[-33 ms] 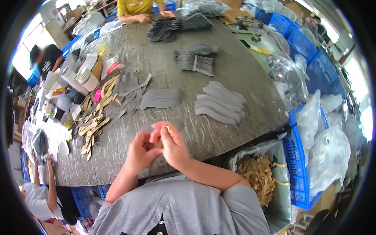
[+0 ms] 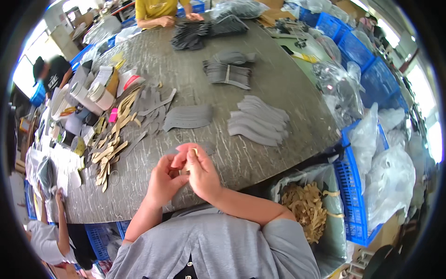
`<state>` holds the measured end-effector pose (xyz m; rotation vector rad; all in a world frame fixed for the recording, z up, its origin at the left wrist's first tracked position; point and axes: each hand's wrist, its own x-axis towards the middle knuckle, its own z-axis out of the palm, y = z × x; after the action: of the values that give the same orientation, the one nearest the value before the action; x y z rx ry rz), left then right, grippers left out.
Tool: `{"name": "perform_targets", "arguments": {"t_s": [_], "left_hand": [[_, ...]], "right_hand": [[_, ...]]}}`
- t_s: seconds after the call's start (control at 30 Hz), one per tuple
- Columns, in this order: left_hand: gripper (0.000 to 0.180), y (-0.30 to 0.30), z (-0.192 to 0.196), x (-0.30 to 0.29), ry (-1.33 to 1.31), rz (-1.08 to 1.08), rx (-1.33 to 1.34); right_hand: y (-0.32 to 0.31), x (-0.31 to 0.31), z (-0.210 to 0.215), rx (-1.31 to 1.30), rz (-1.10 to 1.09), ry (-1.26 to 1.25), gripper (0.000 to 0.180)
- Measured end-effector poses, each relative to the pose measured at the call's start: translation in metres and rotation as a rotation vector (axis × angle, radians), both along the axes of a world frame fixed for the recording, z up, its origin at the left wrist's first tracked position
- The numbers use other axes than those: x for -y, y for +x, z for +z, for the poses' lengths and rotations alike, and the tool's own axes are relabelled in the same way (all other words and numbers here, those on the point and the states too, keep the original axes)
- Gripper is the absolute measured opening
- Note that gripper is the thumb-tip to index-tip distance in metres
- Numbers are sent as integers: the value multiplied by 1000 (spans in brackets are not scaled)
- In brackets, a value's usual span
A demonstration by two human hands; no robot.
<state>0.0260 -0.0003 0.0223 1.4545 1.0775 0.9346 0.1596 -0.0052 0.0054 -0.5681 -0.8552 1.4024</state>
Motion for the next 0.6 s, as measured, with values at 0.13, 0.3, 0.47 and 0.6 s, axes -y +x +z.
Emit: {"name": "perform_targets", "arguments": {"t_s": [0.13, 0.3, 0.47, 0.6], "left_hand": [[40, 0, -2, -2, -157, -18, 20], [39, -16, 3, -3, -146, -176, -233], [45, -45, -8, -8, 30, -109, -246], [50, -38, 15, -5, -125, -137, 59]], "right_hand": [[-3, 0, -3, -15, -8, -105, 33], [14, -18, -17, -258, -89, -104, 29], [99, -43, 13, -359, -171, -156, 22], [84, -21, 22, 472, 173, -319, 15]]}}
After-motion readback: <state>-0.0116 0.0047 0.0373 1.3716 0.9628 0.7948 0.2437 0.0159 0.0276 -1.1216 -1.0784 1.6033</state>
